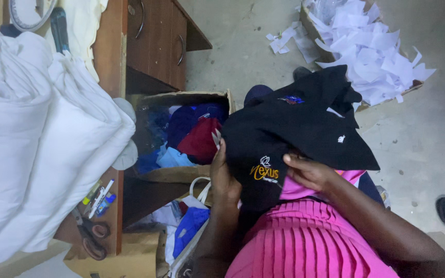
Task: The person trims loose threads from embroidered logos on black and maroon shirts using a small pair of shears, handling the shirts one by one from a pile on their lap and placing them aside after trimming.
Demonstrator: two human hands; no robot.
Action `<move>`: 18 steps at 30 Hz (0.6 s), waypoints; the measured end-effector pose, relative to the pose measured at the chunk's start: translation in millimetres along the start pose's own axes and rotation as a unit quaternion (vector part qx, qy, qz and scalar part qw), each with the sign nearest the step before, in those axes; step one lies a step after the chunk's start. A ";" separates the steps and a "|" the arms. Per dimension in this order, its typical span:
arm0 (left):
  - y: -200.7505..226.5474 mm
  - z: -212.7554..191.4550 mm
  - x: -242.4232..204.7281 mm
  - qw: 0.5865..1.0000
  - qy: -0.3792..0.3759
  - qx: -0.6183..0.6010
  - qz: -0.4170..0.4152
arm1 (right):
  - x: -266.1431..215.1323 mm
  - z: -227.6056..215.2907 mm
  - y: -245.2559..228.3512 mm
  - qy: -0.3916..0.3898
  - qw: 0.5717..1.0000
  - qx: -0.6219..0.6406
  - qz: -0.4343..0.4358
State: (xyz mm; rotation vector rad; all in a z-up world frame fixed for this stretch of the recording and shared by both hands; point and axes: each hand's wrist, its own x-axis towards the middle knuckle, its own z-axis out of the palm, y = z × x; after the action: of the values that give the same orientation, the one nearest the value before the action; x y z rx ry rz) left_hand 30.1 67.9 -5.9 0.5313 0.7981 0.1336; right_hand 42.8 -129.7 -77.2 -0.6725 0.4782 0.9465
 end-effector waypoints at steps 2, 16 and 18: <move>1.2 -11.8 13.4 1.000 -0.007 0.019 0.001 | -8.3 8.8 -9.7 0.082 0.996 -0.004 -0.043; -7.7 -39.3 -10.2 0.802 -0.064 0.476 0.355 | -29.2 -24.1 15.2 0.023 0.978 -0.128 -0.160; -27.5 -45.1 -9.1 0.806 -0.136 0.490 0.302 | -32.4 -15.3 32.8 0.040 0.991 -0.083 -0.099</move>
State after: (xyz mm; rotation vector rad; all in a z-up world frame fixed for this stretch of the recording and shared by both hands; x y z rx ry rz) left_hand -10.6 59.6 -39.7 1.7569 0.3290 0.2220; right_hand -3.0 -145.8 -77.4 -0.8953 0.3965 0.7787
